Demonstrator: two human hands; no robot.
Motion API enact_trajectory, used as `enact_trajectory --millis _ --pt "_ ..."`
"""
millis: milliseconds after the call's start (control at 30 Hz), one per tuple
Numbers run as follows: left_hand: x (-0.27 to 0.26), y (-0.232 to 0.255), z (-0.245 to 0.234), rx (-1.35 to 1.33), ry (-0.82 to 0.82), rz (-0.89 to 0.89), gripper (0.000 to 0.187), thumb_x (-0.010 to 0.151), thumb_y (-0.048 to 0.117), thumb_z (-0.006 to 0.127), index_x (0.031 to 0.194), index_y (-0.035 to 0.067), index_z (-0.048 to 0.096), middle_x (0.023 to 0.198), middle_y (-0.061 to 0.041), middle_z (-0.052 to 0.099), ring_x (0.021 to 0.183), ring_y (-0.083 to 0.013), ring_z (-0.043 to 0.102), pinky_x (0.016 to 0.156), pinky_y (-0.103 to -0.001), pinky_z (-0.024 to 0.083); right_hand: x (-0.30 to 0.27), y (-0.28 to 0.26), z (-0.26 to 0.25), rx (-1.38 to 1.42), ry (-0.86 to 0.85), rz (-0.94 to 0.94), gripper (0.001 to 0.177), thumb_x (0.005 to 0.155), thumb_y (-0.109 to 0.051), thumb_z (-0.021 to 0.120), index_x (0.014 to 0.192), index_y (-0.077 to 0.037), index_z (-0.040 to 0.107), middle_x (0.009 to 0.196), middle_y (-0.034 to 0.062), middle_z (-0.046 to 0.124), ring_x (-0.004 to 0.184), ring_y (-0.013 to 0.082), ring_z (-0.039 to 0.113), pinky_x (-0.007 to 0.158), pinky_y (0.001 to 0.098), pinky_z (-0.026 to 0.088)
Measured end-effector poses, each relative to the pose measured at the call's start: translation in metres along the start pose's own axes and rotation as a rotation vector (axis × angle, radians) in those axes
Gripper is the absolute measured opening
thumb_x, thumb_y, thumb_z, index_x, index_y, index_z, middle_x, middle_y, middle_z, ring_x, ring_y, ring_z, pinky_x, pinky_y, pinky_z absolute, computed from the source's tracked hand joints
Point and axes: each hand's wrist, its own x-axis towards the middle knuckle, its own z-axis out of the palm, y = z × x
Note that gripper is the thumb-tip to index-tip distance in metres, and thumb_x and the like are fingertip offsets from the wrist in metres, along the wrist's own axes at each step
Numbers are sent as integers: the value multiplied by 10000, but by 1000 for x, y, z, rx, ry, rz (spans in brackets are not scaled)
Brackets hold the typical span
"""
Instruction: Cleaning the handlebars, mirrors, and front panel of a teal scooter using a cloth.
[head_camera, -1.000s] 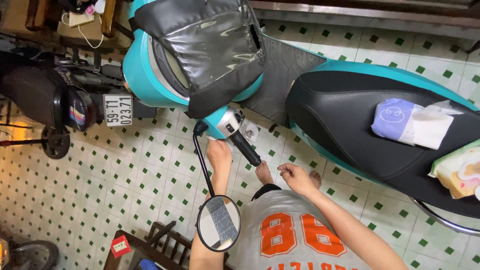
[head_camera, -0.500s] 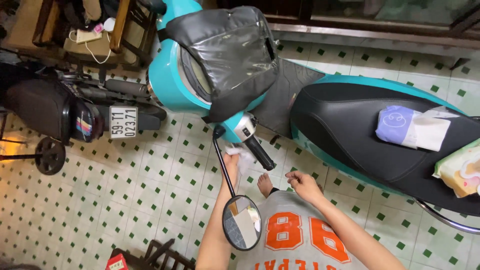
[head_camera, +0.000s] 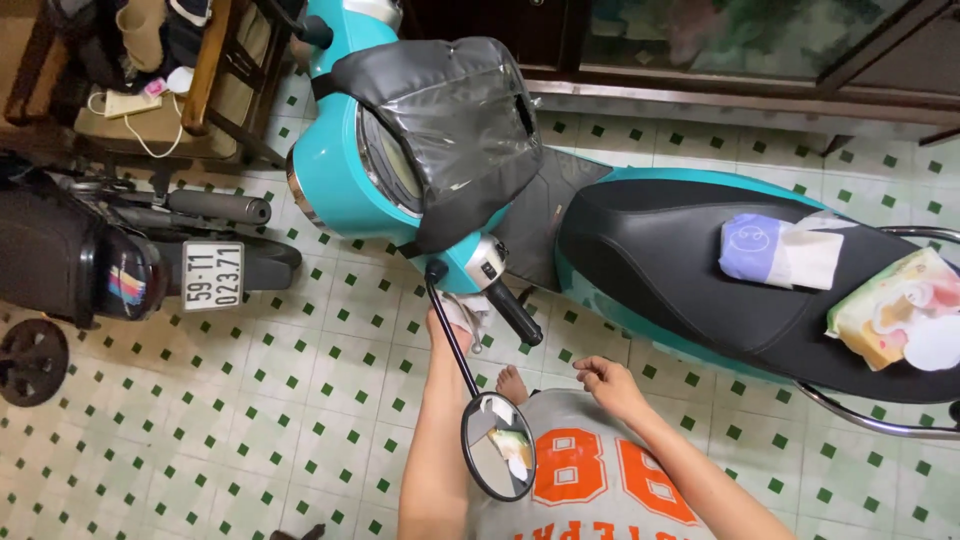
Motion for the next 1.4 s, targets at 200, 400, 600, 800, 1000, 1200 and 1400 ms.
enact_trajectory --millis 200,400,600,800,1000,1200,1400 --pt "103 -113 -156 598 -34 310 280 1067 226 825 834 75 797 756 -109 721 776 -185 664 701 -372 585 -2 8 3 -16 -5 32 425 1022 -131 652 1345 -100 928 1158 160 951 1023 330 891 995 491 659" --pt "92 -108 -125 444 49 330 183 913 169 816 785 88 713 767 -6 583 788 -168 592 716 -353 554 1 1 13 -50 -47 3 415 1030 -119 647 1346 -73 913 1157 189 943 996 341 882 972 492 658" --pt "84 -62 -65 347 83 270 141 900 126 737 779 92 674 655 -28 473 563 -185 569 528 -362 536 5 -4 15 -45 -45 -22 402 1031 -116 646 1333 -61 905 1131 178 937 970 324 872 961 486 664" --pt "-6 -48 -48 380 22 286 96 822 140 736 816 46 719 679 -34 570 615 -123 557 512 -312 499 -2 -10 6 -20 -11 -6 408 1028 -102 646 1338 -43 905 1118 202 935 962 326 866 933 480 674" --pt "62 -42 -46 327 89 386 48 771 64 694 809 91 702 683 -6 538 674 -127 543 621 -329 460 -4 -19 6 -19 -2 -12 415 1029 -111 648 1339 -46 917 1126 210 939 975 334 879 932 490 684" --pt "81 -53 -69 679 171 506 180 934 126 788 784 27 778 709 -156 753 755 -269 751 735 -386 579 3 -16 -1 -15 1 -22 415 1021 -125 647 1324 -53 921 1129 206 944 993 343 895 921 489 692" --pt "62 -51 -9 547 94 875 418 1300 333 485 1597 70 616 1638 -282 621 1583 -383 563 1333 -546 424 -7 -29 -12 -6 31 -13 393 1023 -119 656 1292 -52 934 1073 202 940 928 321 875 875 465 695"
